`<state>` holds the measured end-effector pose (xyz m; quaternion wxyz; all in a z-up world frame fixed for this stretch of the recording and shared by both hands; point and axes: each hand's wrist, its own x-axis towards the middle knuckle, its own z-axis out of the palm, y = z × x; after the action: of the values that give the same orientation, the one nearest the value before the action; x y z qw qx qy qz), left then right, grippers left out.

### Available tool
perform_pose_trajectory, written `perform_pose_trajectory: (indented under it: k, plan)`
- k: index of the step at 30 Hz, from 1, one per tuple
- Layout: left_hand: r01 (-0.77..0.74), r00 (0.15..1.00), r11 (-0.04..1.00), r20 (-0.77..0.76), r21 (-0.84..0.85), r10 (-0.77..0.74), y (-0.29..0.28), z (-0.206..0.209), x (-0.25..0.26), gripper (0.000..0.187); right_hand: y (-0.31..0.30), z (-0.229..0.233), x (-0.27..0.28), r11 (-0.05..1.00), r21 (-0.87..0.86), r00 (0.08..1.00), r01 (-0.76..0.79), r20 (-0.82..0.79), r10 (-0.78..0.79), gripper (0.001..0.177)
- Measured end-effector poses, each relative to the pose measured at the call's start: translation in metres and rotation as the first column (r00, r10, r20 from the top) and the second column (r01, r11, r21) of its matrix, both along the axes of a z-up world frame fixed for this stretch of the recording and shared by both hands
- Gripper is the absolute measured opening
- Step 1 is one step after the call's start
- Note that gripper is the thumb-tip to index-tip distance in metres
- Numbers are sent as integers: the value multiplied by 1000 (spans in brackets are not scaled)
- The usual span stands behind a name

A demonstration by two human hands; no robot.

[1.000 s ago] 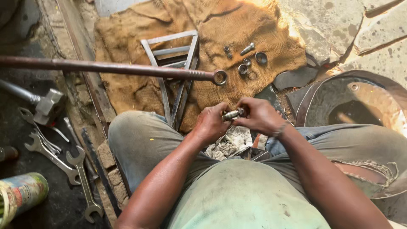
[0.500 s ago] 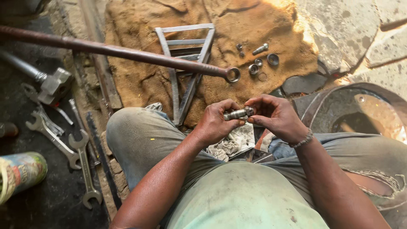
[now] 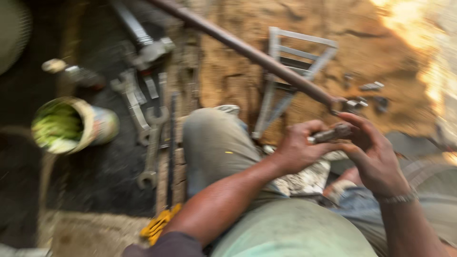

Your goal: The person wipes grease off a small metal pin and a spring with a cloth. They then place the components into a metal assembly and use a wrench to tighten them.

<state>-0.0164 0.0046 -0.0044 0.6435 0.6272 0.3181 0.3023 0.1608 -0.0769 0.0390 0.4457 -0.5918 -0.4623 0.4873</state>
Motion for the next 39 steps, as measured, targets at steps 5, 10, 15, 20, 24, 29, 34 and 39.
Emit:
perform_pose_trajectory:
  k: [5, 10, 15, 20, 24, 29, 34, 39]
  plan:
    - [-234, 929, 957, 251, -171, 273, -2, 7, -11, 26, 10, -67, -46, 993, -101, 985, -64, -164, 46, 84]
    - [-491, 801, 837, 252, -244, 543, 4, -2, -26, 27, 49, -30, -108, 999, 33, 991, -4, -136, 9, 93]
    - [-535, 770, 787, 206, -307, 604, 21, -23, -34, 27, 131, 51, -172, 733, 550, 681, -401, 714, -163, 47]
    - [-511, 816, 821, 155, -254, 556, 25, -21, -57, 27, 206, -14, -325, 518, -30, 296, -855, 791, 535, 37]
    - [-447, 868, 865, 125, -229, 481, 37, -21, -79, 27, 208, -54, -411, 430, -313, -23, -847, 829, 559, 47]
    - [-394, 902, 894, 96, -214, 420, 46, -29, -94, 28, 216, -69, -434, 500, -396, -112, -770, 855, 506, 38]
    - [-347, 927, 916, 78, -201, 368, 50, -34, -107, 28, 228, -85, -441, 662, -406, 154, -630, 770, 619, 23]
    - [-321, 939, 932, 75, -166, 337, 54, -33, -119, 29, 245, -97, -440, 864, -226, 543, -450, 699, 466, 19]
